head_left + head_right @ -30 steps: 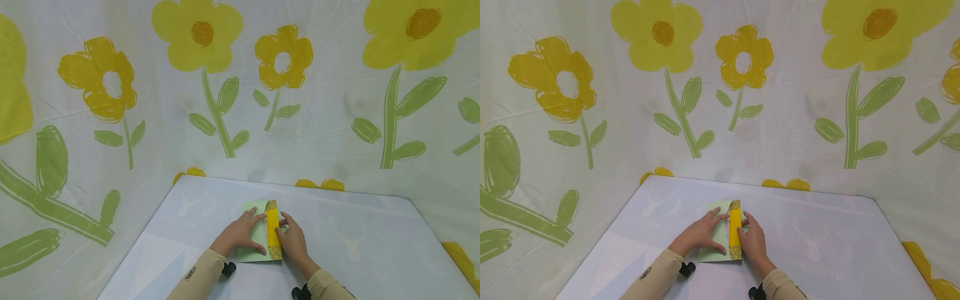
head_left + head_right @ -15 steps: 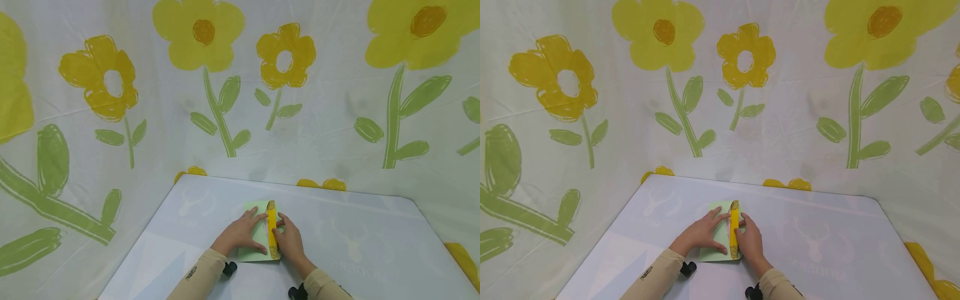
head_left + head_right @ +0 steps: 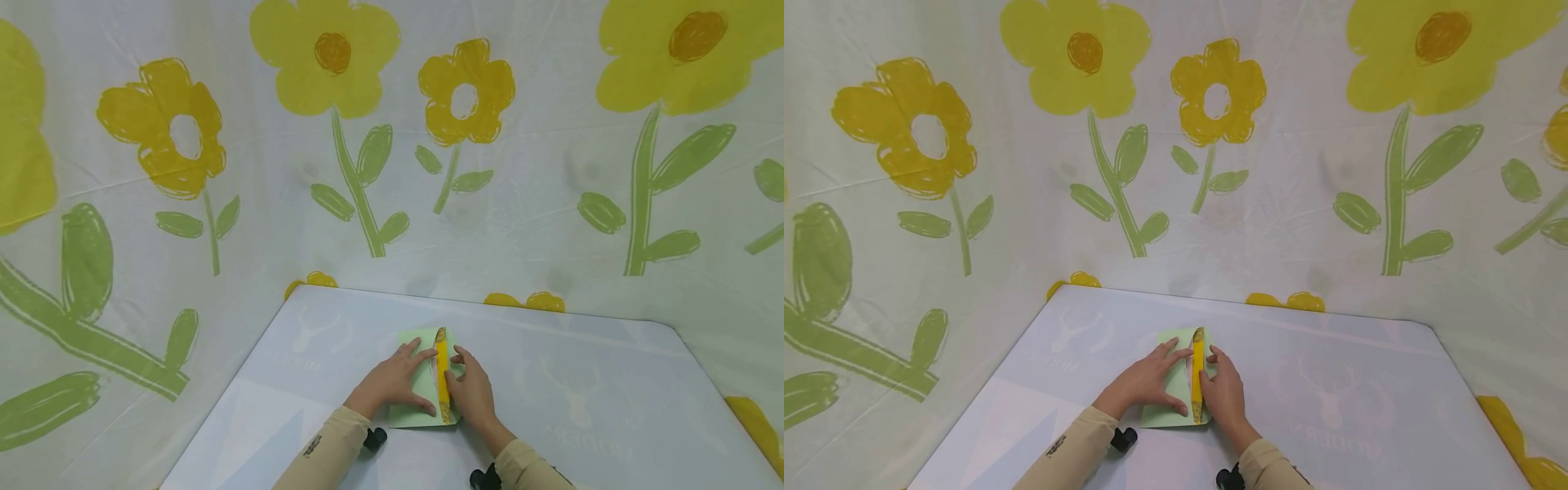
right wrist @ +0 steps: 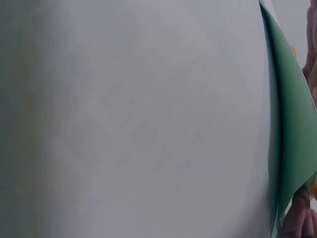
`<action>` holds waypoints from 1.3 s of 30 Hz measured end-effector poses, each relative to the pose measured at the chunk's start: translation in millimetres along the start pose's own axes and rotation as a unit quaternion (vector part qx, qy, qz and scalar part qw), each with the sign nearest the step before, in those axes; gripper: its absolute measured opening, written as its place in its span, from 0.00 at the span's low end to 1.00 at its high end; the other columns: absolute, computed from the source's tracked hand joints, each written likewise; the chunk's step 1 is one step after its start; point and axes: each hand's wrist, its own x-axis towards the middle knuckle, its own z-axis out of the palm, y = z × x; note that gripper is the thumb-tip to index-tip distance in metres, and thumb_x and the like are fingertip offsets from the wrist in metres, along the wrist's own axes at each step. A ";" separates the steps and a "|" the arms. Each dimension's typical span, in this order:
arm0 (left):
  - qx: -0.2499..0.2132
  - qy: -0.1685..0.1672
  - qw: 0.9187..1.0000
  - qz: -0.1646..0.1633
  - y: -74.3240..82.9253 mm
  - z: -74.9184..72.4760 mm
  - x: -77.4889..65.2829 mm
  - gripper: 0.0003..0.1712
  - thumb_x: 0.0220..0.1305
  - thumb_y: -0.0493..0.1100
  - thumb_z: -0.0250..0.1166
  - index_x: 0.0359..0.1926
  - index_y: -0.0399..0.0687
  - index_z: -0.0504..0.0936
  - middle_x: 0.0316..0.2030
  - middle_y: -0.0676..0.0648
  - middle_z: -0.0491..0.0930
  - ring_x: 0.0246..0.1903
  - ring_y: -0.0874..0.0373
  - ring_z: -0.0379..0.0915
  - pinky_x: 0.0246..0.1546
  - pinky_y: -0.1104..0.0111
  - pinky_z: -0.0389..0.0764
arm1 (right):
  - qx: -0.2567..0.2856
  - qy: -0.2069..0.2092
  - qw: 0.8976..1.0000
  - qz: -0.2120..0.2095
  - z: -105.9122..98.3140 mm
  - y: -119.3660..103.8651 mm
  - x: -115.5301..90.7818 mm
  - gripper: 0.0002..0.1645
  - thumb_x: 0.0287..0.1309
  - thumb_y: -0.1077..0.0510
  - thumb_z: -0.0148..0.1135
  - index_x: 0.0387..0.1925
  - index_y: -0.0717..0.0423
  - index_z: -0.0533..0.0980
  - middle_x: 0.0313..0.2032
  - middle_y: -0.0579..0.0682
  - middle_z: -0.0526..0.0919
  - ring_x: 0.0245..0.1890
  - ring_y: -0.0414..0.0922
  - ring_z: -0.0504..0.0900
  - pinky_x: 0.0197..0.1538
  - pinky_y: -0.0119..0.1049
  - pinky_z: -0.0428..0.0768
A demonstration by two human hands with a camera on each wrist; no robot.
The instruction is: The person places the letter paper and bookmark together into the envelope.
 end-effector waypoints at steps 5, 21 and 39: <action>0.000 -0.001 1.000 -0.002 -1.0 0.8 0.1 0.65 0.35 0.81 0.75 0.76 0.74 0.61 0.79 0.46 0.52 0.75 0.39 0.55 0.62 0.44 0.73 | 0.010 0.000 1.000 -0.002 0.7 0.0 0.6 0.34 0.62 0.64 0.66 0.69 0.60 0.69 0.53 0.55 0.83 0.27 0.38 0.76 0.26 0.30 0.76; 0.009 0.005 1.000 0.011 -1.9 3.5 1.6 0.66 0.33 0.81 0.75 0.76 0.75 0.60 0.79 0.46 0.52 0.74 0.39 0.55 0.60 0.46 0.76 | 0.003 -0.023 0.999 -0.025 8.5 -1.1 3.6 0.34 0.60 0.68 0.66 0.68 0.63 0.69 0.53 0.57 0.84 0.27 0.37 0.77 0.25 0.29 0.74; 0.005 0.014 1.000 0.023 -6.6 5.3 0.6 0.66 0.34 0.80 0.75 0.77 0.75 0.60 0.79 0.46 0.52 0.74 0.38 0.56 0.58 0.45 0.77 | 0.007 -0.032 0.999 -0.032 12.7 -3.4 4.1 0.33 0.61 0.67 0.65 0.68 0.61 0.70 0.53 0.55 0.85 0.25 0.36 0.76 0.25 0.30 0.74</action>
